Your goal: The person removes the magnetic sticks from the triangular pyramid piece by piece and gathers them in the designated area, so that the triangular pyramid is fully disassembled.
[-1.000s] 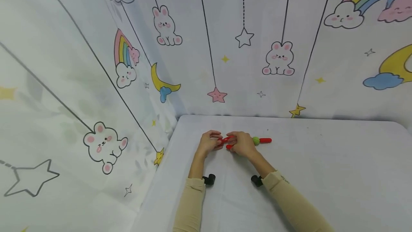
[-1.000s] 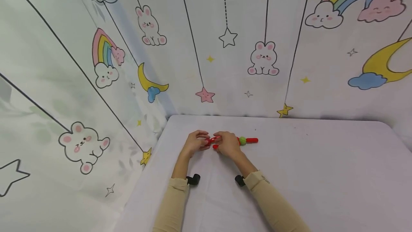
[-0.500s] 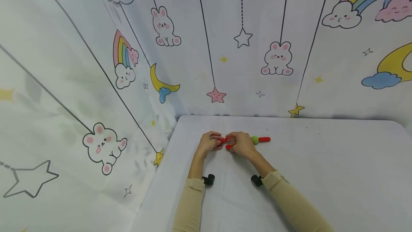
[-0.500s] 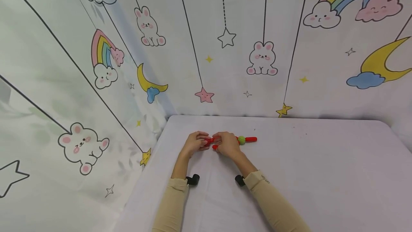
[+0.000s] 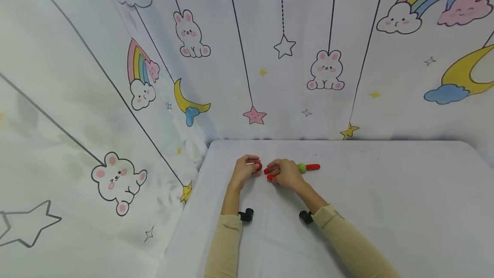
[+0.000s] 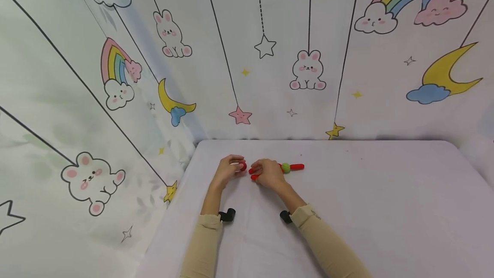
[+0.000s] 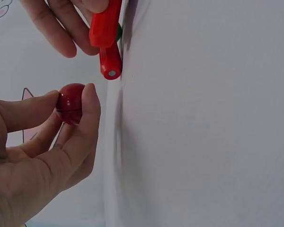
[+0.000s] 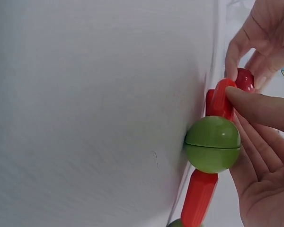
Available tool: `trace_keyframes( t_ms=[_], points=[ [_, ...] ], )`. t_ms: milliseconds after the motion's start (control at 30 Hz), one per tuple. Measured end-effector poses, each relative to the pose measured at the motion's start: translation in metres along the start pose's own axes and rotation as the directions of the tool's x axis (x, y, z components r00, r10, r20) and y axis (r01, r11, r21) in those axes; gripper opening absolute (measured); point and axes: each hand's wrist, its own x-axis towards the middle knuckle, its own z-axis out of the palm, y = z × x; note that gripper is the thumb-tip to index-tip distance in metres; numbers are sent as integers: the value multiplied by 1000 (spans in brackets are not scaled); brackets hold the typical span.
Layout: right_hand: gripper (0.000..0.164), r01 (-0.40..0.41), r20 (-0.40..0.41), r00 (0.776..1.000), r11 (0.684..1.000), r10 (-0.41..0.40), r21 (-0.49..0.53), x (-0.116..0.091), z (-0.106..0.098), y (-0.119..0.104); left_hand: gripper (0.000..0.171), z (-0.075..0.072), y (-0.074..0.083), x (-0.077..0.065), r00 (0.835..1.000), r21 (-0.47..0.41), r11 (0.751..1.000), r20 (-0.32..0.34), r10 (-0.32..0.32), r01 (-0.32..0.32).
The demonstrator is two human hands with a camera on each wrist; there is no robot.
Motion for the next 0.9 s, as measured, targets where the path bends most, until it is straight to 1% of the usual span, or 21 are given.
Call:
trace_keyframes(
  t_ms=[100,233,267,367,467,633,800,900],
  points=[
    [37,3,-7,1000,1000,-3,-2,-2,3,0,35,-5,0,2,999,-23,999,-43,32,-33],
    [36,0,-25,1000,1000,0,5,-3,4,0,35,-14,4,6,997,-49,998,-70,45,-48],
    [36,3,-30,1000,1000,-3,6,-3,4,0,34,-16,5,8,996,-36,998,-82,42,-45],
    [35,13,-42,999,1000,-13,9,-3,4,-1,32,-22,5,11,990,44,998,-134,44,-38],
    [34,29,-51,998,1000,-29,5,-5,4,-1,31,-27,6,13,983,126,991,-177,58,-36],
    [33,48,-60,997,999,-47,17,-9,3,-1,30,-36,5,18,977,155,986,-194,87,-57],
    [34,60,-67,996,998,-58,29,-13,2,-1,30,-43,6,24,969,194,980,-226,97,-53],
    [35,72,-72,995,997,-70,28,-15,1,-1,30,-47,5,29,968,170,984,-232,98,-59]
  ],
)
